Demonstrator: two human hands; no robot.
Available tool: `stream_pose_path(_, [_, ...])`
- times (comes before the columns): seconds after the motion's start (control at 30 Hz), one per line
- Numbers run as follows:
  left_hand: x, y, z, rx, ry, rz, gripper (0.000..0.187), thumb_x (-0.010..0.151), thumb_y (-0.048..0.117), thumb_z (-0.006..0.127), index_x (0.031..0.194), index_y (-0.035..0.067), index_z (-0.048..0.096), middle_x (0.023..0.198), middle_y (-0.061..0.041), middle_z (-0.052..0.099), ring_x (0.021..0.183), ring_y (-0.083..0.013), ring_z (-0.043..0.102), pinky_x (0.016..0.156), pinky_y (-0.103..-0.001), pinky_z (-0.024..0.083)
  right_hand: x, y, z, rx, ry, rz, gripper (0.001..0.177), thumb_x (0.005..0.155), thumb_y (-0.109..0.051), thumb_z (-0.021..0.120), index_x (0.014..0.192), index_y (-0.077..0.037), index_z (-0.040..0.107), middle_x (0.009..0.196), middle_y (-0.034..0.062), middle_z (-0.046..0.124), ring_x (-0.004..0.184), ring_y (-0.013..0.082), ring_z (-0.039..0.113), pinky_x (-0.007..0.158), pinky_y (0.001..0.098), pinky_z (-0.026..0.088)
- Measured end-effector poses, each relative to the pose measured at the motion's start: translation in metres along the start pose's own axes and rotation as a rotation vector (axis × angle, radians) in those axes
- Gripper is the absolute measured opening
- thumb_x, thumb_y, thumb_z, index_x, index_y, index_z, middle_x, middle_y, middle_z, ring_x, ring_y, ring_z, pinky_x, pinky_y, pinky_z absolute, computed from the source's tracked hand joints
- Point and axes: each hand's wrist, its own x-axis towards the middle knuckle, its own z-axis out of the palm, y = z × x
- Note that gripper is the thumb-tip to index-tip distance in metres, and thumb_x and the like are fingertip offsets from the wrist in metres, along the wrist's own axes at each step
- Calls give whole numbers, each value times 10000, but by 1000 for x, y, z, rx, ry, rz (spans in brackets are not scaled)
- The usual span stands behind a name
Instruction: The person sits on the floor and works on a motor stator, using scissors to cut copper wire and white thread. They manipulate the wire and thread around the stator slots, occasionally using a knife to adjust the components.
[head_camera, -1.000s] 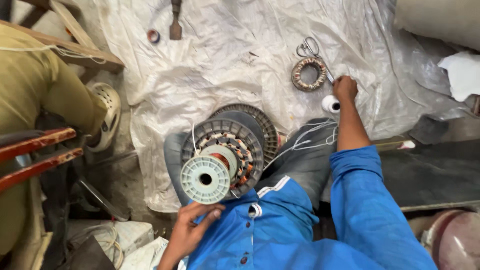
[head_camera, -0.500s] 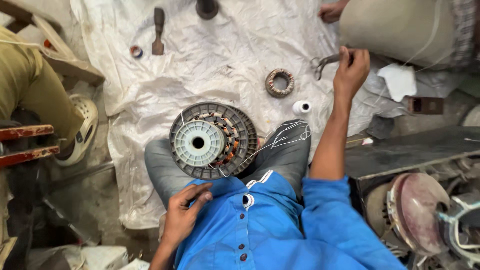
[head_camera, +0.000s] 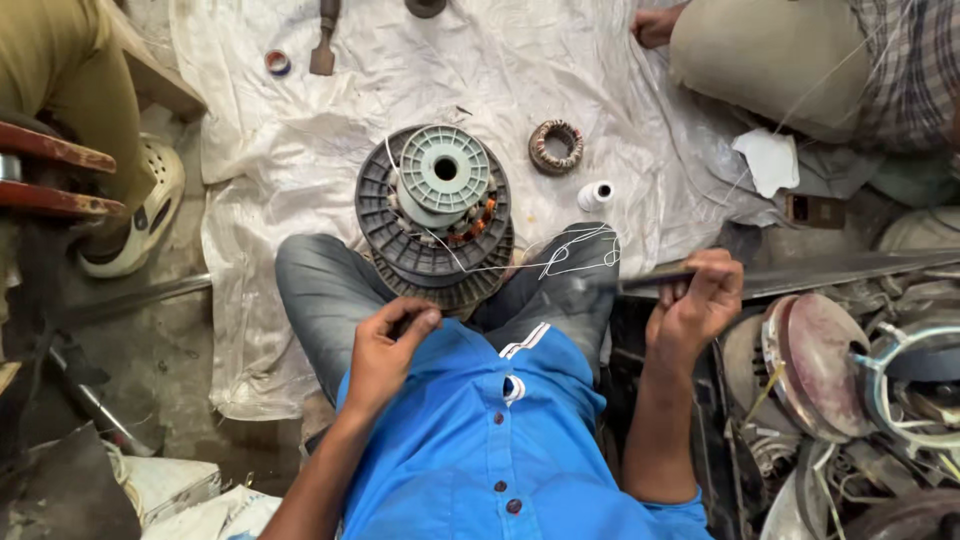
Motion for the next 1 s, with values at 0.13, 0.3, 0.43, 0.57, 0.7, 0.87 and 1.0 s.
stream_pose_path(0.13, [-3, 3, -1, -30, 9, 19, 171, 965, 140, 718, 1039, -13, 736, 902, -32, 730, 856, -89, 671, 808, -244, 544, -35, 5, -12, -113, -61, 96, 339, 1182, -260, 655, 939, -51, 546, 903, 32, 523, 795, 74, 453, 742, 235, 377])
stream_pose_path(0.3, [-9, 4, 0, -104, 14, 71, 152, 988, 136, 711, 1027, -11, 713, 905, -32, 715, 855, -95, 664, 813, -250, 540, -73, 10, -12, 27, -210, 385, 233, 1098, -243, 636, 960, -59, 600, 968, 30, 595, 860, 102, 550, 779, 276, 483])
stream_pose_path(0.43, [-14, 9, 3, -128, -3, 81, 156, 988, 137, 689, 1044, -9, 692, 926, -35, 728, 880, -92, 675, 836, -246, 547, -97, -2, -8, -317, -457, 717, 178, 956, -123, 710, 1097, -39, 640, 945, 72, 687, 867, 139, 647, 778, 296, 550])
stream_pose_path(0.57, [-24, 11, -4, -164, -104, 12, 165, 983, 135, 673, 1052, -14, 693, 909, -47, 745, 873, -108, 711, 829, -254, 566, -109, -20, -12, -323, -752, 782, 528, 888, -84, 728, 1374, -62, 523, 1014, 49, 694, 936, 132, 673, 814, 286, 550])
stream_pose_path(0.7, [-33, 15, -15, -162, -117, -2, 172, 1002, 119, 689, 1077, -33, 716, 896, -63, 726, 846, -111, 676, 794, -259, 542, -113, -24, -20, -591, -977, 647, 490, 909, -111, 711, 1377, -36, 588, 961, 35, 663, 871, 127, 635, 790, 278, 526])
stream_pose_path(0.87, [-43, 17, -24, -209, -53, 15, 174, 967, 92, 720, 1078, -39, 742, 908, -62, 738, 832, -108, 692, 776, -256, 566, -129, -20, -17, -443, -819, 778, 493, 1002, -164, 619, 1469, -19, 554, 903, 33, 655, 813, 112, 596, 787, 260, 517])
stream_pose_path(1.0, [-38, 26, -33, -169, 54, -38, 162, 940, 77, 725, 1060, -30, 747, 863, -30, 725, 745, -94, 670, 700, -247, 559, -116, -33, 0, -334, -865, 540, 553, 1033, -177, 614, 1550, -18, 497, 1088, 104, 674, 978, 156, 613, 902, 288, 495])
